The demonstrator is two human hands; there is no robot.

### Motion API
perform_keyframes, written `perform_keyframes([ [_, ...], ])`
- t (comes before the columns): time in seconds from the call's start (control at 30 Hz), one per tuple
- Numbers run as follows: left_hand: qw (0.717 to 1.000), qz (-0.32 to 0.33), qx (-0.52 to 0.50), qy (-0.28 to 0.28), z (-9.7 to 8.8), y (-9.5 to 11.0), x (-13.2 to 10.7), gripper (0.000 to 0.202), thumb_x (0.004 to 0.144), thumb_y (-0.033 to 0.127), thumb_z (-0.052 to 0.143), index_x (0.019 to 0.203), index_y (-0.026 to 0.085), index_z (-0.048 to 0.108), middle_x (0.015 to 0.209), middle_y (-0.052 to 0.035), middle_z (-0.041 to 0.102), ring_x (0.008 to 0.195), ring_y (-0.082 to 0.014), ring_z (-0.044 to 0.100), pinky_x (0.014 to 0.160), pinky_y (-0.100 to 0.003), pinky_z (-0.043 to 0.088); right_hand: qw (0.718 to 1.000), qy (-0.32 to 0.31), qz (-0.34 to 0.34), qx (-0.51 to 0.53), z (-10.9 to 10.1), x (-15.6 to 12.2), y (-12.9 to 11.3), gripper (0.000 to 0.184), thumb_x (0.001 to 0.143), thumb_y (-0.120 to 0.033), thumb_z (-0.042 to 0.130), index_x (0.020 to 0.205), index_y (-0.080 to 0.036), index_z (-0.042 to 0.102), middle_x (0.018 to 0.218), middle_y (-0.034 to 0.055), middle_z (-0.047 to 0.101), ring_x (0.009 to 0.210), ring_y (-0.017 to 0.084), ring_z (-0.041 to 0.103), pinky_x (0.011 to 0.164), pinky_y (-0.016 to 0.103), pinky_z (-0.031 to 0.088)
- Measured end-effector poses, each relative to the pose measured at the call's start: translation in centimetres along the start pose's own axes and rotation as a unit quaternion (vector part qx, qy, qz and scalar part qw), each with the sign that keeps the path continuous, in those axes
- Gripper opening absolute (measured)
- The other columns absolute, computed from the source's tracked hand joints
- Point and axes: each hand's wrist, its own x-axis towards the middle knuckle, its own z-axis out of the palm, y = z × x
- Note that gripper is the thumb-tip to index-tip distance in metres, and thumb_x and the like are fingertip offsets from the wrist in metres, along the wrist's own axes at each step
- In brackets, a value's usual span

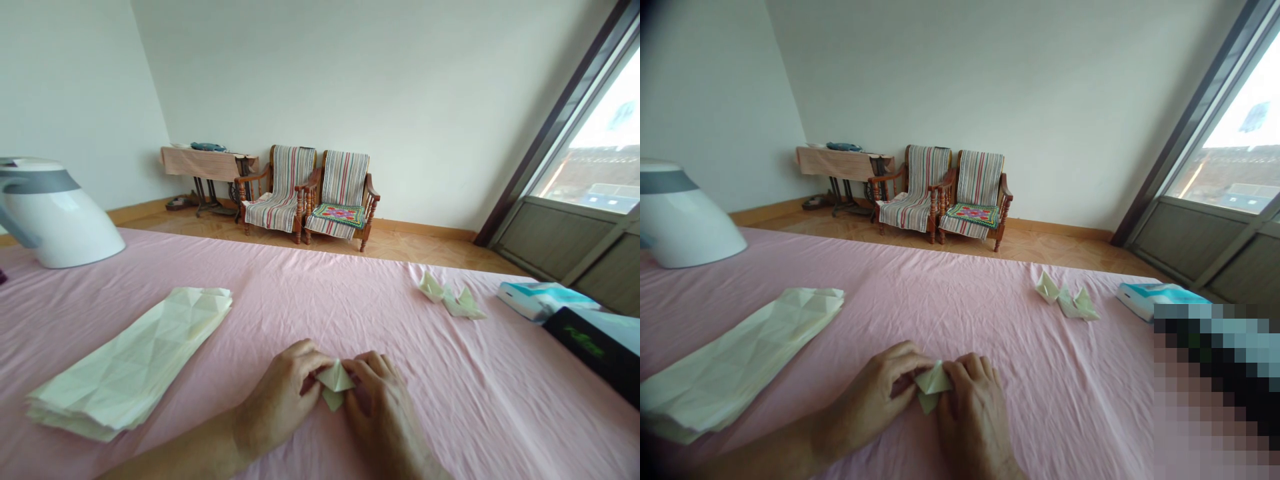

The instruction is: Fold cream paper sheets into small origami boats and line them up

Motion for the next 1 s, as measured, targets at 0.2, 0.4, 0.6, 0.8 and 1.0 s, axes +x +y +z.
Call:
perform_keyframes([
  [0.2,0.999,0.037,0.021,-0.026,-0.4,-0.2,-0.2,0.038,0.079,-0.005,0.053,0.099,0.022,0.071,0.093,-0.0025,0.062,0.091,-0.0153,0.059,0.082,-0.024,0.045,0.999,-0.042,-0.035,0.0,-0.7,0.0,0.0,0.037,0.074,0.0,0.049,0.097,-0.024,0.065,0.093,0.005,0.06,0.086,0.021,0.056,0.072,0.031,0.046],
  [0.4,0.986,0.131,0.089,-0.045,-0.6,-0.3,-0.3,0.022,0.093,0.008,0.05,0.095,0.018,0.069,0.095,-0.0052,0.064,0.092,-0.018,0.057,0.082,-0.027,0.046,0.991,-0.073,-0.103,-0.033,-1.2,-0.3,0.3,0.036,0.084,-0.006,0.045,0.109,-0.023,0.064,0.099,0.0081,0.061,0.088,0.021,0.057,0.072,0.032,0.048],
  [0.6,0.968,0.188,0.138,-0.091,-1.5,-0.2,-0.2,0.02,0.098,0.011,0.047,0.1,0.017,0.066,0.099,-0.0061,0.065,0.091,-0.0183,0.056,0.083,-0.028,0.044,0.984,-0.057,-0.144,-0.088,-1.1,-0.7,0.4,0.04,0.08,-0.007,0.05,0.114,-0.024,0.062,0.107,0.0077,0.064,0.09,0.023,0.058,0.074,0.036,0.045],
  [0.8,0.946,0.247,0.158,-0.14,-2.3,-0.1,-0.1,0.024,0.093,0.004,0.047,0.105,0.016,0.063,0.104,-0.0076,0.067,0.093,-0.0205,0.057,0.087,-0.032,0.041,0.977,0.016,-0.193,-0.091,-0.1,-1.4,0.3,0.038,0.076,-0.005,0.047,0.103,-0.026,0.064,0.099,0.0054,0.069,0.085,0.023,0.062,0.079,0.042,0.041],
  [1.0,0.943,0.266,0.144,-0.135,-2.2,0.2,-0.3,0.025,0.084,0.0,0.046,0.087,0.018,0.062,0.091,-0.0051,0.07,0.079,-0.0188,0.058,0.077,-0.032,0.04,0.969,-0.024,-0.231,-0.088,-0.9,-1.5,-0.4,0.036,0.073,-0.001,0.047,0.095,-0.023,0.064,0.09,0.003,0.07,0.077,0.021,0.064,0.073,0.037,0.045],
])
